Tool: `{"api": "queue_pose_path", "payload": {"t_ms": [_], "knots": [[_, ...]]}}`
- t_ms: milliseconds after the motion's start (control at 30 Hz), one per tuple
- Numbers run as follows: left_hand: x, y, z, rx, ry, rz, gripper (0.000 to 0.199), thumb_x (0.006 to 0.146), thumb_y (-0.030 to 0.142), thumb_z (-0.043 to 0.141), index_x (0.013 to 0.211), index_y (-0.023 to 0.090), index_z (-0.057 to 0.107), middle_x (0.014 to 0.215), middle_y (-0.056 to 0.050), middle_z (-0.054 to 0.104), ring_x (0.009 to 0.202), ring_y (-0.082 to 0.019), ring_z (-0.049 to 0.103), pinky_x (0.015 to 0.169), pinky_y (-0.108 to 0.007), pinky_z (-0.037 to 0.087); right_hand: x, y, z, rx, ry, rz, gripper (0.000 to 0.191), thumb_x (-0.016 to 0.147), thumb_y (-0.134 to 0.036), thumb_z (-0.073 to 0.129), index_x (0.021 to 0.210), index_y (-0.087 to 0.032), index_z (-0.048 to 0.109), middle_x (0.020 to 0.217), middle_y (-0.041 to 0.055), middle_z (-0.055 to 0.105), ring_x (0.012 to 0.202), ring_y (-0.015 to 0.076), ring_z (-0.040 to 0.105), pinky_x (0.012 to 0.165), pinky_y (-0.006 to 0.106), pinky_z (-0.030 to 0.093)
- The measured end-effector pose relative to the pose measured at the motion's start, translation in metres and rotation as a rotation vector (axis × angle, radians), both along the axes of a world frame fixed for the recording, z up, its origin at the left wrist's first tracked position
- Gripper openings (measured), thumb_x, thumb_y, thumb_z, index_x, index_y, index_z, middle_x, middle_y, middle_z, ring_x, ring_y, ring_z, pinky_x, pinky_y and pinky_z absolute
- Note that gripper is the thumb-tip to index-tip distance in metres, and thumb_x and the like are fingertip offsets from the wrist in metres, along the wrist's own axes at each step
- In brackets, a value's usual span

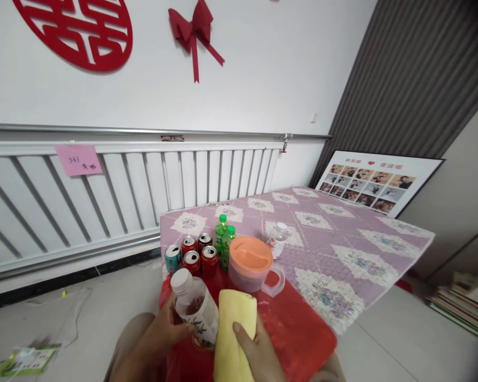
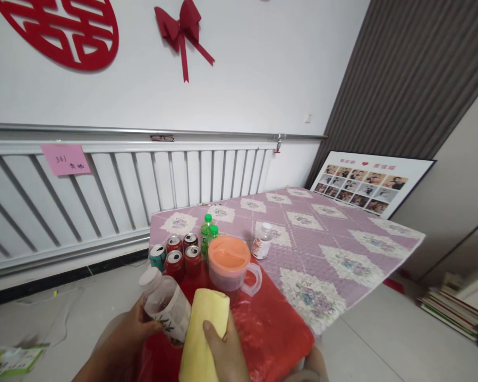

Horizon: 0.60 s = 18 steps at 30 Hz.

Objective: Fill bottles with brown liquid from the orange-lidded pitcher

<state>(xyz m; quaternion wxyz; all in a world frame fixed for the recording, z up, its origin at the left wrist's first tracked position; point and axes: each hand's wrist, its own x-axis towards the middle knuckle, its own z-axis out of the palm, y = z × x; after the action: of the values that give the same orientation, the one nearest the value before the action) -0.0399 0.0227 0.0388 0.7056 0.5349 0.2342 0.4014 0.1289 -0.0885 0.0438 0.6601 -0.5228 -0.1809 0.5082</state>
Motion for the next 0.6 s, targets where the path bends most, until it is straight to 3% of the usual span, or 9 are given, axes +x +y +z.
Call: {"api": "queue_pose_path", "payload": {"t_ms": [200,333,467,600], "knots": [[-0.003,0.004,-0.005,0.052,0.04,-0.077,0.079,0.058,0.047,0.084,0.125,0.022,0.052,0.124,-0.011,0.064,0.116,-0.035,0.056,0.099,-0.046,0.045,-0.002,-0.011,-0.003,-0.092,0.133,0.013,0.063,0.061,-0.058,0.078,0.106,-0.016,0.065,0.094,0.0112,0.076,0.094,0.0324,0.069,0.085,0.043,0.051],[0.005,-0.002,-0.005,0.04,0.093,-0.112,0.08,0.061,0.048,0.081,0.129,0.024,0.048,0.118,-0.009,0.066,0.111,-0.032,0.059,0.093,-0.042,0.048,-0.008,-0.001,-0.015,-0.063,0.183,0.052,0.066,0.065,-0.057,0.075,0.114,-0.015,0.059,0.091,0.0118,0.076,0.088,0.0319,0.071,0.081,0.044,0.052],[0.013,-0.007,-0.003,-0.028,0.137,-0.07,0.063,0.062,0.048,0.08,0.115,0.024,0.057,0.105,-0.007,0.07,0.096,-0.03,0.064,0.08,-0.038,0.053,-0.015,0.015,-0.03,-0.001,0.139,0.028,0.062,0.068,-0.054,0.074,0.114,-0.017,0.054,0.098,0.0126,0.075,0.086,0.0298,0.071,0.078,0.042,0.054],[0.018,0.003,-0.01,-0.025,0.086,-0.032,0.055,0.061,0.048,0.08,0.104,0.02,0.06,0.102,-0.007,0.069,0.091,-0.027,0.064,0.076,-0.035,0.053,-0.016,0.022,-0.035,0.0,0.014,0.016,0.058,0.071,-0.056,0.071,0.113,-0.019,0.054,0.107,0.0131,0.072,0.094,0.0296,0.069,0.08,0.041,0.054]]}}
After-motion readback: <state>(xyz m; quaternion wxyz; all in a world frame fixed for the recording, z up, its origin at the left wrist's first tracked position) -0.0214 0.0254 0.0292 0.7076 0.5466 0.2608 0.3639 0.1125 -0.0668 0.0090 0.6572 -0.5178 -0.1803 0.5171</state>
